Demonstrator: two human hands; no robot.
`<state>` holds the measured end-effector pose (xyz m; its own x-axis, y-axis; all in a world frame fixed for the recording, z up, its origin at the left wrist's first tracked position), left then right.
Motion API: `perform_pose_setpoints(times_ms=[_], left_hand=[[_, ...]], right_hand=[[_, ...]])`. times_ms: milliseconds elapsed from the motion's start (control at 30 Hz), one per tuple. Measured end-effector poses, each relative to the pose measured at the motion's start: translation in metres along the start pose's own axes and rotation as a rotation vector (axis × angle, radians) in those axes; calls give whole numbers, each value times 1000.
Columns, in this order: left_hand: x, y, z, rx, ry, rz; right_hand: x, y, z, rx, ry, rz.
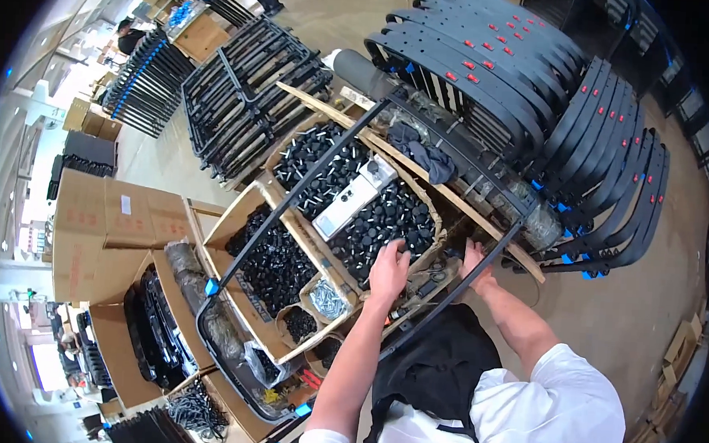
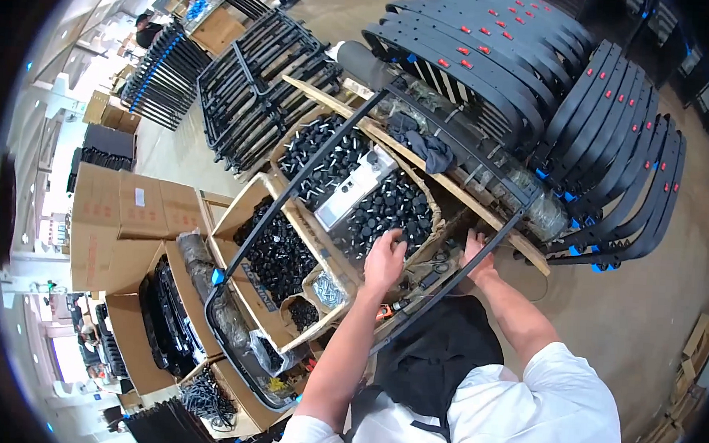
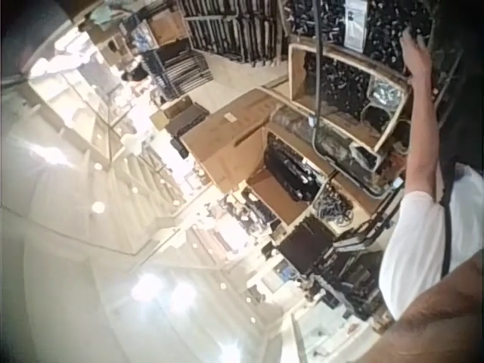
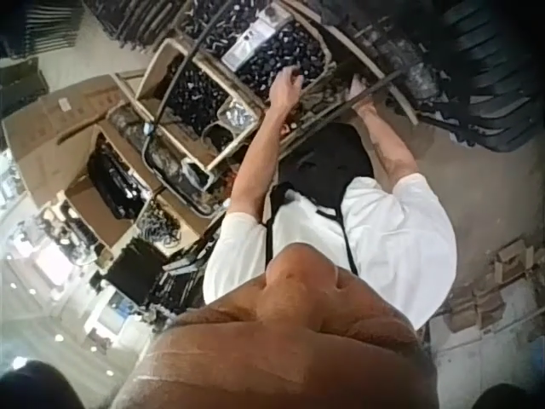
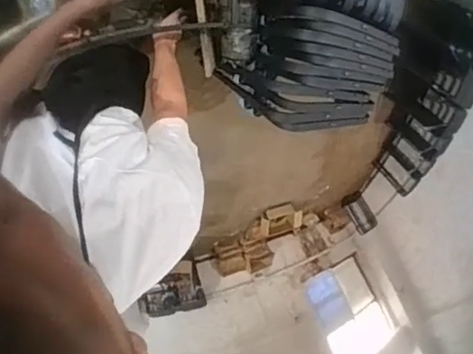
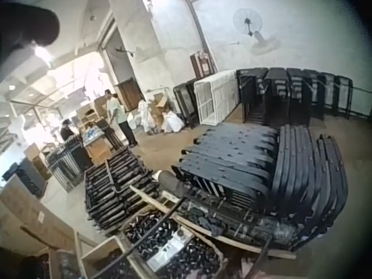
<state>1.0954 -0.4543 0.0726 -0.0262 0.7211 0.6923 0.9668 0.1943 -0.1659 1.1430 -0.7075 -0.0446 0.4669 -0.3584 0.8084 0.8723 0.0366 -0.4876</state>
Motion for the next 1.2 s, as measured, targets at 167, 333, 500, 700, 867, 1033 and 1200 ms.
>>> perform_pose_setpoints(times_ms=[167,333,500,700,867,1033,1200], left_hand=[[-49,71,2,45,244,52],[-39,79,8,27,196,144],[6,103,30,12,-130,-11],[65,206,-11,-266,-198,-246],[93,302,-42,-358,-139,-300],[89,357,-61,-293,-216,-234],[73,376,-50,-275,-217,-153]], right_hand=[[-8,15,-20,115,50,7],[37,-36,-36,302,-128,223],[161,-89,35,460,19,708],[118,31,155,789,-249,-65],[36,96,195,568,-878,14],[49,94,177,682,-629,-36],[116,41,165,622,21,193]])
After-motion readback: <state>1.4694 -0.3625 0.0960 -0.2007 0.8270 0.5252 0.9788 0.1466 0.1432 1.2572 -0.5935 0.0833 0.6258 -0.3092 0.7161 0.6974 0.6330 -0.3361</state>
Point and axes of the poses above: each hand's wrist, its own y-axis towards the middle knuckle, its own x-axis out of the back of the hand, z = x × y, the point moved 2 cm from there along y, towards the middle knuckle, and after that the axes turned 7 degrees about -x, right-handed, at the moved point
